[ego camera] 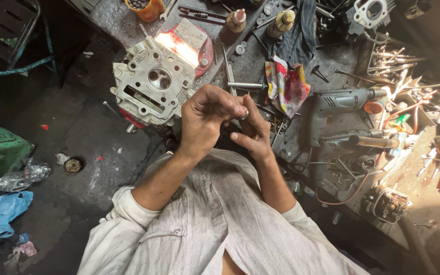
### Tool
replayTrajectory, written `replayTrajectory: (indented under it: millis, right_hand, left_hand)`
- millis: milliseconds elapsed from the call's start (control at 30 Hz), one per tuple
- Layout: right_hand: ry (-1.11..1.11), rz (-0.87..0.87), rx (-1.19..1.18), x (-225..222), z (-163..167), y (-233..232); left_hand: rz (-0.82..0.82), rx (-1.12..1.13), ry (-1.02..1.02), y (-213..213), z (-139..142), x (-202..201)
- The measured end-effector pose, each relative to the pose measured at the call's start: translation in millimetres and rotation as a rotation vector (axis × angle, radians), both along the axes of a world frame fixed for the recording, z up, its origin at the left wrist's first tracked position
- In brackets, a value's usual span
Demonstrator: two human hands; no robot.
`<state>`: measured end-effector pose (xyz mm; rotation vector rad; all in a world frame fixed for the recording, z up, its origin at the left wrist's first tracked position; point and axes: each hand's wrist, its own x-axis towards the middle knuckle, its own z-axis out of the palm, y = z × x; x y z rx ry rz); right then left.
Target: The person works on a metal engine component clamped in a vise, using a socket wrench to tighten bolts and a cloth to wipe the surface. They also handle a small metal ring and inspect the part while another person works nearby.
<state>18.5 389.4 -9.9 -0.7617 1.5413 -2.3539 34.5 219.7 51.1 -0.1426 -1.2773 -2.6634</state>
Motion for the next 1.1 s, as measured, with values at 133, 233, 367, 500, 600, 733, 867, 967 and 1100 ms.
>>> replayTrajectory:
  millis: [133, 233, 367, 500, 600, 733, 867, 967, 1100]
  right_hand:
    - [0.380, -0.148, 0.412, -3.3, 7.2, -1.3]
    - [0.426, -0.266, 0.320, -7.6, 12.8, -4.4]
    - [0.124, -0.173, 0.091, -10.2, 17.2, -6.9]
    - [0.118, -0.161, 0.010, -11.5, 17.3, -8.4]
    - [0.149, -0.194, -0.011, -12.3, 15.7, -9.5]
    - [0.169, -0.220, -0.064, -12.7, 13.5, -10.4]
    - [0.143, -0.219, -0.067, -12.2, 13.0, -9.7]
    - [0.142, -0.231, -0.063, -12.0, 12.7, -9.4]
    - [0.157, -0.245, -0.053, -12.6, 11.8, -9.9]
  left_hand:
    - [0.032, 0.010, 0.060, -3.6, 1.5, -1.9]
    - [0.029, -0.014, 0.092, -8.1, 1.1, -3.4]
    - [-0.040, 0.003, 0.100, -7.4, -2.0, -2.9]
    - [-0.054, 0.014, 0.107, -3.3, -4.5, -2.1]
    - [-0.070, 0.076, 0.078, -3.6, -4.4, -1.7]
    - [-0.036, -0.048, 0.057, -6.7, -3.3, -0.2]
    - [-0.054, 0.020, 0.021, -6.3, -3.3, -0.5]
    - [-0.055, 0.020, 0.057, -5.1, -3.8, -1.5]
    - [-0.066, 0.105, 0.081, -3.6, -3.6, -2.6]
